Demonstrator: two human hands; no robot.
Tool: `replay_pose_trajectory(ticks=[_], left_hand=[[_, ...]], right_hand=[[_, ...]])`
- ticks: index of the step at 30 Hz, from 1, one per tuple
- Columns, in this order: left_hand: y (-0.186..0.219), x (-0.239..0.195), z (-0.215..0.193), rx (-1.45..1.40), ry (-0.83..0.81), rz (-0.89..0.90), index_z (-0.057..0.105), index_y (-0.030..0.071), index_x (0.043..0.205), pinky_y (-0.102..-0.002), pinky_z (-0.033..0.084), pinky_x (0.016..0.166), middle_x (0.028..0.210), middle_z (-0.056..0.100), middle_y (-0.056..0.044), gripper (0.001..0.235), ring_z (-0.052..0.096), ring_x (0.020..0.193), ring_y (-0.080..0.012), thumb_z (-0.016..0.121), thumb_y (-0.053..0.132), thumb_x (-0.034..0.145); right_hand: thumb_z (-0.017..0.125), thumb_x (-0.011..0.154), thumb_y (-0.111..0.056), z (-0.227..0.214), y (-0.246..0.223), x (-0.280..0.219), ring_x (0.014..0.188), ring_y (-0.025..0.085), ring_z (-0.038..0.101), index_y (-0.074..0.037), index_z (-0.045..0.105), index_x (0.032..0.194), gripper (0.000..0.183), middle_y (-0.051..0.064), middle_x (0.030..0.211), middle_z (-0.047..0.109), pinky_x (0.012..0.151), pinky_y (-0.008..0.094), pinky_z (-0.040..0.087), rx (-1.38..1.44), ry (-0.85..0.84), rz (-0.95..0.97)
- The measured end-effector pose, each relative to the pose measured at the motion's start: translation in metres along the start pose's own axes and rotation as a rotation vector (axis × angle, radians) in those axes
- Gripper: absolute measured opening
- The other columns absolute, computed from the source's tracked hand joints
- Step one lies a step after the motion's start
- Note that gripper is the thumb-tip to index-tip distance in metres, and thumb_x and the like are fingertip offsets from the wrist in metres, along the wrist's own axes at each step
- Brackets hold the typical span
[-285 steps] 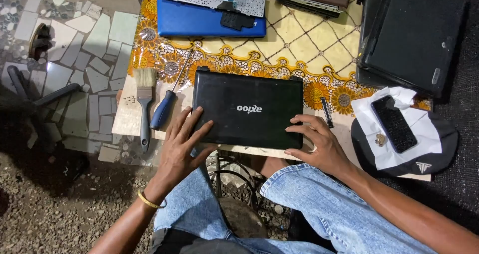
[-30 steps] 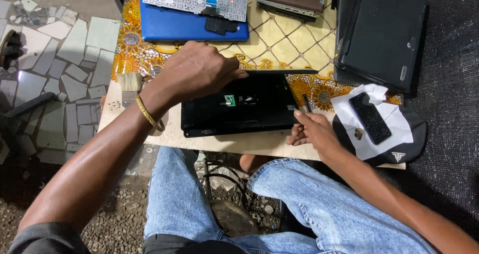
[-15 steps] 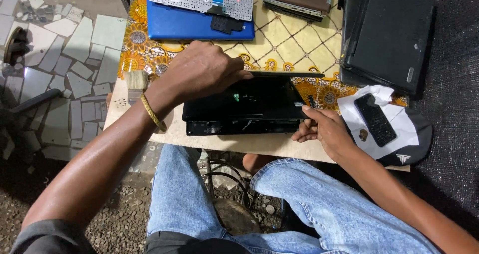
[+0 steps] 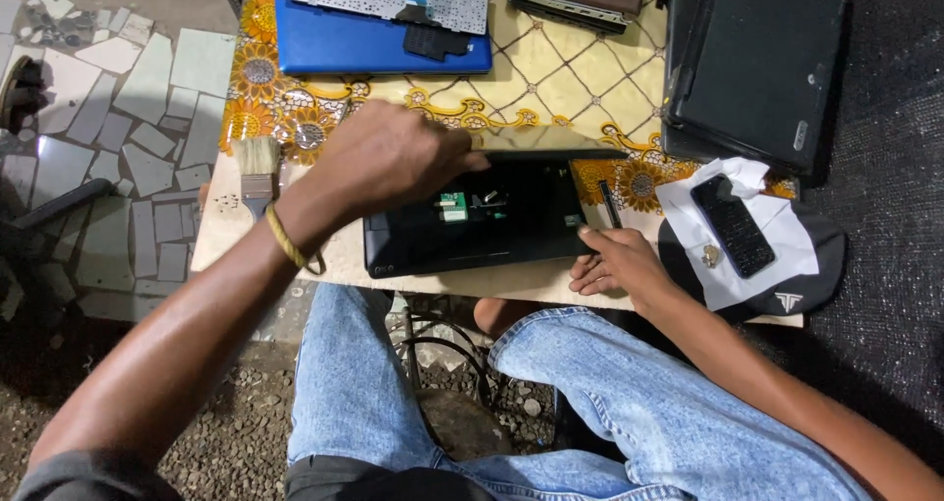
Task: The person opens a black laptop and removes the existing keyboard. They then pick up a replacement keyboard, attach a ribbon cable to it, and install it into the laptop chassis. Finally, the person closes the laptop.
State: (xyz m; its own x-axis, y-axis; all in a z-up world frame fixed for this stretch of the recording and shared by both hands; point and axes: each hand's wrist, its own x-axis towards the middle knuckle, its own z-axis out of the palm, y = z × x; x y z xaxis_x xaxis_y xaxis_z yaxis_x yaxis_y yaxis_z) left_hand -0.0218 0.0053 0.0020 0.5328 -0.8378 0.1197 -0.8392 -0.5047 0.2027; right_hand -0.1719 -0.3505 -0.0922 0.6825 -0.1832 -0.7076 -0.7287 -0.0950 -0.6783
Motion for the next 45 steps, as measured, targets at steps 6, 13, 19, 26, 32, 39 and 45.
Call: replay_pose_trajectory(ticks=[6, 13, 19, 26, 32, 39, 45], left_hand=[[0.039, -0.032, 0.036, 0.231, 0.357, 0.146, 0.081, 0.008, 0.116, -0.040, 0.067, 0.074, 0.097, 0.084, -0.021, 0.034, 0.085, 0.087, -0.0318, 0.064, 0.038, 0.117], [0.035, -0.027, 0.034, 0.196, 0.250, 0.102, 0.082, 0.011, 0.118, -0.037, 0.068, 0.079, 0.099, 0.085, -0.019, 0.041, 0.086, 0.091, -0.0294, 0.057, 0.043, 0.120], [0.042, -0.034, 0.049, 0.177, 0.311, 0.078, 0.083, 0.009, 0.119, -0.041, 0.067, 0.081, 0.102, 0.084, -0.021, 0.038, 0.085, 0.095, -0.0336, 0.066, 0.042, 0.116], [0.031, -0.043, 0.050, 0.110, 0.255, 0.049, 0.080, 0.010, 0.135, -0.046, 0.066, 0.088, 0.117, 0.083, -0.023, 0.040, 0.082, 0.110, -0.0386, 0.073, 0.040, 0.109], [0.014, -0.027, 0.016, 0.020, 0.142, 0.044, 0.082, 0.010, 0.128, -0.043, 0.068, 0.077, 0.103, 0.085, -0.021, 0.028, 0.085, 0.091, -0.0352, 0.068, 0.030, 0.115], [-0.041, 0.009, 0.011, -0.155, 0.081, 0.054, 0.070, 0.012, 0.093, -0.025, 0.028, 0.046, 0.061, 0.051, 0.002, 0.039, 0.044, 0.047, -0.0127, 0.068, 0.034, 0.124], [-0.068, 0.029, 0.007, -0.184, 0.118, 0.125, 0.085, 0.009, 0.115, -0.034, 0.029, 0.048, 0.060, 0.055, -0.002, 0.041, 0.046, 0.049, -0.0176, 0.069, 0.047, 0.118]], right_hand=[[0.056, 0.113, -0.021, 0.007, 0.015, 0.001, 0.067, 0.039, 0.083, 0.011, 0.075, 0.097, 0.041, 0.032, 0.081, 0.080, 0.061, 0.043, 0.072, -0.257, 0.027, -0.099], [0.056, 0.104, -0.013, -0.006, 0.056, 0.044, 0.038, 0.022, 0.064, -0.002, 0.072, 0.065, 0.043, 0.013, 0.052, 0.069, 0.039, 0.035, 0.055, -0.643, 0.123, -0.400], [0.053, 0.109, -0.005, 0.040, 0.038, -0.004, 0.044, 0.013, 0.035, -0.011, 0.041, 0.058, 0.053, 0.001, 0.043, 0.040, 0.049, 0.027, 0.038, -0.797, 0.489, -0.660], [0.065, 0.114, -0.025, 0.028, 0.053, 0.011, 0.046, 0.019, 0.057, -0.009, 0.059, 0.068, 0.049, 0.008, 0.053, 0.064, 0.052, 0.035, 0.047, -0.540, 0.465, -0.487], [0.103, 0.082, -0.037, 0.026, 0.054, -0.004, 0.071, 0.031, 0.070, 0.006, 0.055, 0.134, 0.083, 0.023, 0.089, 0.066, 0.068, 0.043, 0.055, -0.365, 0.345, -0.663], [0.092, 0.087, -0.041, 0.031, 0.059, 0.007, 0.073, 0.018, 0.071, -0.009, 0.053, 0.167, 0.095, 0.007, 0.077, 0.075, 0.068, 0.036, 0.057, -0.442, 0.389, -0.684], [0.085, 0.093, -0.024, 0.053, 0.039, 0.021, 0.058, 0.021, 0.070, -0.003, 0.049, 0.150, 0.070, 0.018, 0.104, 0.076, 0.059, 0.033, 0.065, 0.091, 0.222, -0.740]])
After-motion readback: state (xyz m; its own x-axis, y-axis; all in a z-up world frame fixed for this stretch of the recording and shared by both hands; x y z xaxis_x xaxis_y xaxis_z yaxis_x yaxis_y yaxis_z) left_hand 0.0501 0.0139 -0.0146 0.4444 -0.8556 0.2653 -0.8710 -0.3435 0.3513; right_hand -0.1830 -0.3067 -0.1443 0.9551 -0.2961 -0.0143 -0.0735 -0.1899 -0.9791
